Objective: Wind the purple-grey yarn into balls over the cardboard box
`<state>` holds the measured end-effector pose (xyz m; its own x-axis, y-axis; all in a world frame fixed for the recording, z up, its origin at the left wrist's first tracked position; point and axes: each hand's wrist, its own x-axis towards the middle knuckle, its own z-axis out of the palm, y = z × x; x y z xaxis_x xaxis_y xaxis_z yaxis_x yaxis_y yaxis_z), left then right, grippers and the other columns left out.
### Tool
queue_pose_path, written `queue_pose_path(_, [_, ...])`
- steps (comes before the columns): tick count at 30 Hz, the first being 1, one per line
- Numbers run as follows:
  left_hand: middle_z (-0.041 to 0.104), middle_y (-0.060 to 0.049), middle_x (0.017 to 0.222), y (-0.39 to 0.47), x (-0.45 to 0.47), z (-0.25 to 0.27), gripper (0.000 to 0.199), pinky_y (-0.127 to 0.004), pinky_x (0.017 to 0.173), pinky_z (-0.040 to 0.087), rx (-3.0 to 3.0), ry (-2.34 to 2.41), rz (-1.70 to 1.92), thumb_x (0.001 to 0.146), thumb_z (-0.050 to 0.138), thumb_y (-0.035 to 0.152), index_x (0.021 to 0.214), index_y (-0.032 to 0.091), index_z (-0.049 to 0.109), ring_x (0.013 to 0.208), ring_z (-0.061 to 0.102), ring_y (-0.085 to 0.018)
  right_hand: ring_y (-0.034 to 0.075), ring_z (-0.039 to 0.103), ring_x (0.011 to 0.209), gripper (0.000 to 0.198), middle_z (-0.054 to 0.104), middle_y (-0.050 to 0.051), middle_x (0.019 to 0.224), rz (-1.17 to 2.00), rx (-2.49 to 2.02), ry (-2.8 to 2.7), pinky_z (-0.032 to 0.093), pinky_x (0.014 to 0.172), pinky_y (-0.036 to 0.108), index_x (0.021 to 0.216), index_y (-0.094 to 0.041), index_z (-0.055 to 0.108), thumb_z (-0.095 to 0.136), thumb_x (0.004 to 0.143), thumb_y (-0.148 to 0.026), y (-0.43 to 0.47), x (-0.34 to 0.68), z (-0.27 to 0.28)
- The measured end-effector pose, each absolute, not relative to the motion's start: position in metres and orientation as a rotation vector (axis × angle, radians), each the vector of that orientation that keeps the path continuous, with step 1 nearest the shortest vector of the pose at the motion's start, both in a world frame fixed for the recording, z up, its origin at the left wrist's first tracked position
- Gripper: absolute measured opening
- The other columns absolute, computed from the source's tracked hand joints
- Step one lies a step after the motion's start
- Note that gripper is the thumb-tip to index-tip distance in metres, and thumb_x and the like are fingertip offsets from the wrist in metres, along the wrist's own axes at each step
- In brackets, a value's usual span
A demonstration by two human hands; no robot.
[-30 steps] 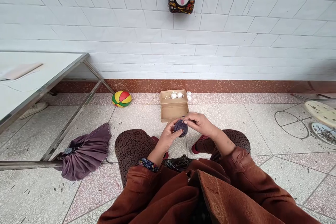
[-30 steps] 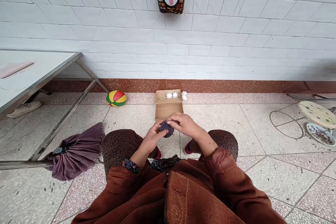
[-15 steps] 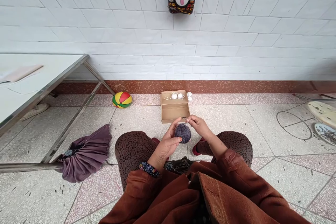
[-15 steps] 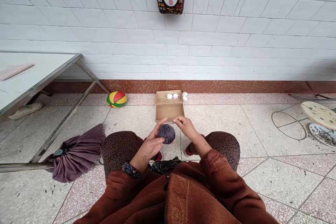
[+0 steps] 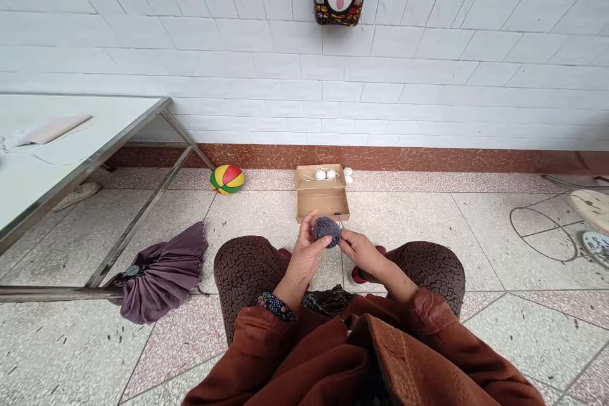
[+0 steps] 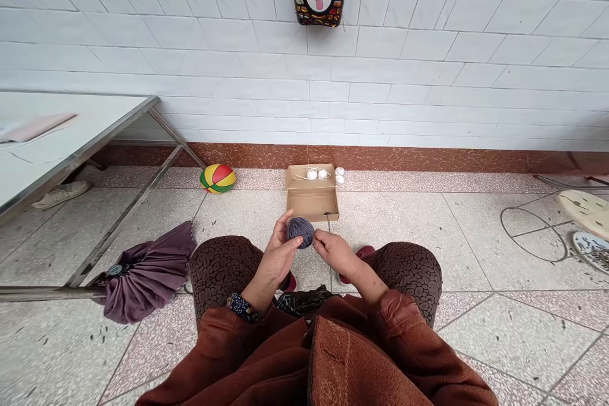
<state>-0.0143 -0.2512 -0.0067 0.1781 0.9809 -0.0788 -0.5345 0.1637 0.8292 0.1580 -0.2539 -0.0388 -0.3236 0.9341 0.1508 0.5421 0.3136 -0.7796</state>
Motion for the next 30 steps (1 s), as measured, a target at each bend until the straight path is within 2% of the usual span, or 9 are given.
queue_pose_path(6, [0.055, 0.0, 0.106, -0.25, -0.017, -0.017, 0.069, -0.029, 0.09, 0.042, 0.884, 0.892, 1.24, 0.071, 0.078, 0.023, 0.133, 0.031, 0.049, 0.097, 0.054, -0.016, 0.014, 0.054, 0.068, 0.025, 0.06, 0.0, 0.074, 1.114, -1.087, -1.977, 0.043, 0.067, 0.025, 0.081, -0.019, 0.062, 0.053, 0.096, -0.038, -0.265, 0.162, 0.001])
queue_pose_path(12, [0.053, -0.001, 0.11, -0.256, -0.017, -0.017, 0.079, -0.03, 0.087, 0.043, 0.96, 0.76, 0.997, 0.068, 0.081, 0.022, 0.138, 0.033, 0.046, 0.097, 0.053, -0.017, 0.015, 0.058, 0.073, 0.028, 0.064, 0.003, 0.079, 0.972, -1.003, -1.925, 0.045, 0.07, 0.027, 0.085, -0.02, 0.067, 0.057, 0.095, -0.043, -0.247, 0.171, 0.033])
queue_pose_path(18, [0.055, -0.007, 0.126, -0.264, -0.017, -0.001, 0.081, -0.039, 0.102, 0.037, 0.923, 0.456, 0.875, 0.068, 0.08, 0.024, 0.141, 0.028, 0.048, 0.122, 0.047, -0.027, 0.014, 0.053, 0.068, 0.03, 0.06, 0.001, 0.074, 0.95, -1.066, -1.776, 0.043, 0.067, 0.026, 0.079, -0.019, 0.065, 0.064, 0.089, -0.048, -0.227, 0.173, 0.011])
queue_pose_path(25, [0.06, -0.008, 0.121, -0.26, -0.02, 0.006, 0.078, -0.04, 0.097, 0.043, 0.697, 0.474, 0.983, 0.069, 0.077, 0.027, 0.141, 0.027, 0.047, 0.113, 0.056, -0.026, 0.014, 0.05, 0.066, 0.032, 0.055, -0.001, 0.071, 0.949, -1.228, -1.677, 0.04, 0.064, 0.025, 0.086, -0.02, 0.058, 0.045, 0.098, -0.047, -0.248, 0.165, -0.026])
queue_pose_path(30, [0.064, -0.008, 0.118, -0.252, -0.017, -0.005, 0.061, -0.041, 0.1, 0.042, 0.686, 0.595, 1.076, 0.07, 0.076, 0.026, 0.128, 0.024, 0.058, 0.114, 0.057, -0.026, 0.014, 0.048, 0.064, 0.029, 0.05, -0.002, 0.07, 0.876, -1.279, -1.766, 0.039, 0.064, 0.025, 0.084, -0.021, 0.055, 0.042, 0.1, -0.042, -0.259, 0.164, -0.028])
